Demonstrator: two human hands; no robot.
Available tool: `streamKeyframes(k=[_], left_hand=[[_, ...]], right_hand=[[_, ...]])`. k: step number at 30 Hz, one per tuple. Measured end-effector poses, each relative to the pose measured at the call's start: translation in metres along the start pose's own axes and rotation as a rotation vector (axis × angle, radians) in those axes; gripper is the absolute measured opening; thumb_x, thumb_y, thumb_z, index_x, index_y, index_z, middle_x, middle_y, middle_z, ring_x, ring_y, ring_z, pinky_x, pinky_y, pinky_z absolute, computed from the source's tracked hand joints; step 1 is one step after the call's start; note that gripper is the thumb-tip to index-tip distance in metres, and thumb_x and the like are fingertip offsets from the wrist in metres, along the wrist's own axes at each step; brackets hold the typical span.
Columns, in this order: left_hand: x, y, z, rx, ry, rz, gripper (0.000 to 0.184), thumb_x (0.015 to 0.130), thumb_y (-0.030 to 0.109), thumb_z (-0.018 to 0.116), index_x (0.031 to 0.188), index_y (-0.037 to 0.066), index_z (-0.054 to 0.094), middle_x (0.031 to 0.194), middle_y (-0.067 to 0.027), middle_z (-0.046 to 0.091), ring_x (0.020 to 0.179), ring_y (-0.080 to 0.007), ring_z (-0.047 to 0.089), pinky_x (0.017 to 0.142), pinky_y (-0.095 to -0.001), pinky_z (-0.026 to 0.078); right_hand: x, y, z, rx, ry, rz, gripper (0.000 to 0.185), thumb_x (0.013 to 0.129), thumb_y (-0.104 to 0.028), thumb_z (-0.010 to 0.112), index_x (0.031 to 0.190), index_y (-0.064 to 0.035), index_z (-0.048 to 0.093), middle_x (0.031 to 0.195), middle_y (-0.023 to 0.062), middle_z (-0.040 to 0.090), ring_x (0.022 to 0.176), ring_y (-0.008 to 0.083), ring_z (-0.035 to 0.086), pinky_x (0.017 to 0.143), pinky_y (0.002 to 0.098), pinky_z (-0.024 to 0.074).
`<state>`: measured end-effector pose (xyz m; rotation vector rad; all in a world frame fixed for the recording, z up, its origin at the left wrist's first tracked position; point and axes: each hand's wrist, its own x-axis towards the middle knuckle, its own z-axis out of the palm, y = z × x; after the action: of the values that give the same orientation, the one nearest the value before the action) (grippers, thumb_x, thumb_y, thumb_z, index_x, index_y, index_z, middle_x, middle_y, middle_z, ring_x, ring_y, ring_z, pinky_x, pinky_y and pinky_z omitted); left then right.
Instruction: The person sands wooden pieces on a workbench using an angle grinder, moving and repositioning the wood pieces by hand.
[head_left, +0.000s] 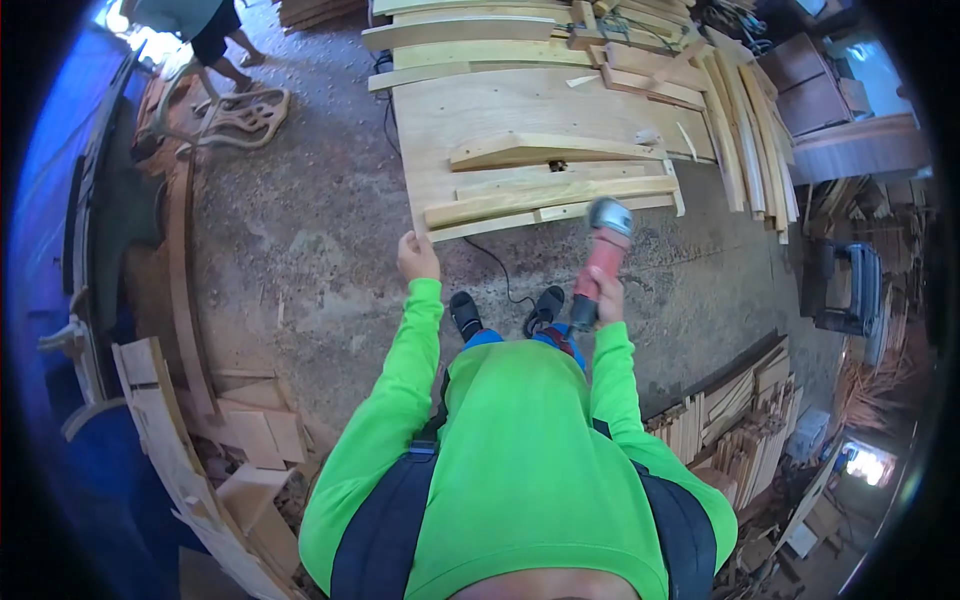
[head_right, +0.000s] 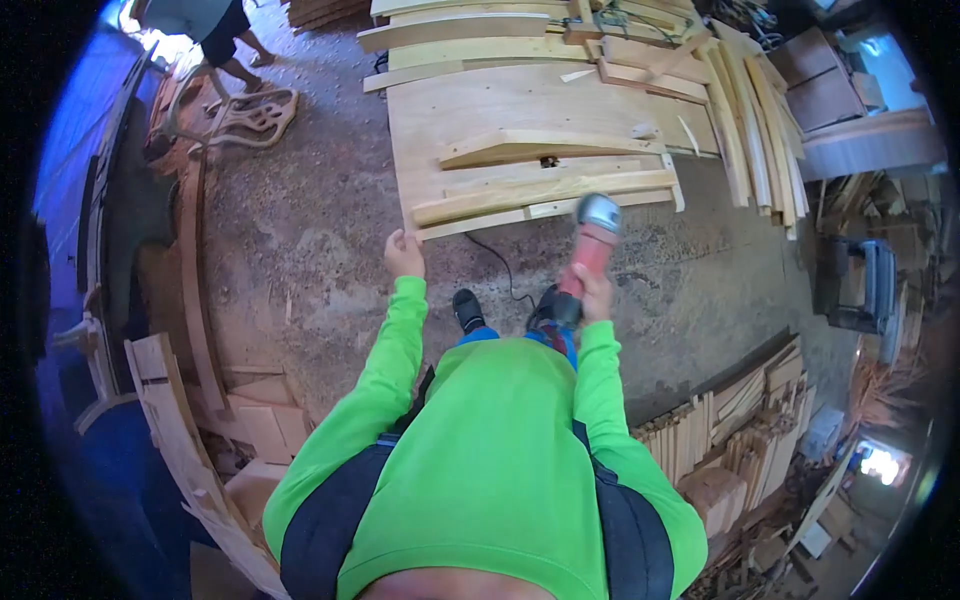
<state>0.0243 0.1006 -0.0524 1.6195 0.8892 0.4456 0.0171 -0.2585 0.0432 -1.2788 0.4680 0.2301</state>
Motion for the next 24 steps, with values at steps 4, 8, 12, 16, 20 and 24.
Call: streamKeyframes(k=[4,8,12,16,20,24], left_hand=[[-0.08,0.025,-0.028,-0.298,-0.261,-0.066,0.029,0.1,0.026,0.055,0.109,0.0,0.062,0.09,-0.0115,0.07,0.079,-0.0149,0.067,0.066,-0.0276,0.052],[-0.13,0.012,-0.049,-0.235,-0.449,-0.357,0.054,0.104,0.044,0.04,0.116,-0.004,0.061,0.099,-0.0134,0.069,0.09,-0.0207,0.065,0.077,-0.0336,0.05],[-0.136,0.015,-0.066,-0.166,-0.354,-0.394,0.068,0.104,0.052,0.029,0.129,-0.007,0.054,0.106,-0.0182,0.068,0.102,-0.0276,0.063,0.088,-0.0365,0.046],[-0.133,0.037,-0.064,-0.055,-0.297,-0.233,0.071,0.103,0.053,0.031,0.125,-0.009,0.056,0.111,-0.0226,0.067,0.107,-0.0322,0.063,0.091,-0.0384,0.046],[-0.133,0.056,-0.049,0.077,-0.47,-0.287,0.068,0.102,0.053,0.032,0.126,-0.007,0.056,0.112,-0.0285,0.064,0.111,-0.0376,0.062,0.093,-0.041,0.045],[-0.138,0.061,-0.011,0.148,-0.532,-0.14,0.065,0.101,0.051,0.036,0.123,-0.005,0.058,0.111,-0.0328,0.063,0.111,-0.0463,0.058,0.093,-0.0446,0.045]], right_hand=[[-0.01,0.006,0.109,-0.078,-0.223,0.146,0.03,0.084,-0.026,0.075,0.097,-0.0005,0.066,0.082,0.0092,0.069,0.069,0.0182,0.067,0.064,0.0312,0.0539],[-0.01,0.056,0.17,-0.387,-0.414,0.127,0.037,0.084,-0.033,0.075,0.098,0.0003,0.067,0.085,0.0086,0.07,0.073,0.0149,0.066,0.069,0.0309,0.0535],[-0.036,0.072,0.211,-0.437,-0.509,0.109,0.046,0.082,-0.037,0.077,0.1,0.0038,0.068,0.088,0.0086,0.071,0.078,0.014,0.065,0.073,0.0311,0.0521],[-0.033,0.081,0.211,-0.497,-0.545,0.084,0.045,0.084,-0.038,0.075,0.102,0.0024,0.067,0.089,0.0085,0.07,0.079,0.0137,0.065,0.074,0.0308,0.0518],[-0.024,0.073,0.191,-0.403,-0.431,0.123,0.041,0.085,-0.037,0.074,0.1,0.0013,0.068,0.088,0.0078,0.07,0.077,0.0131,0.065,0.071,0.0299,0.0519],[-0.013,0.059,0.162,-0.235,-0.325,0.098,0.035,0.089,-0.033,0.072,0.098,0.0,0.067,0.086,0.007,0.069,0.074,0.0124,0.064,0.068,0.0285,0.0518]])
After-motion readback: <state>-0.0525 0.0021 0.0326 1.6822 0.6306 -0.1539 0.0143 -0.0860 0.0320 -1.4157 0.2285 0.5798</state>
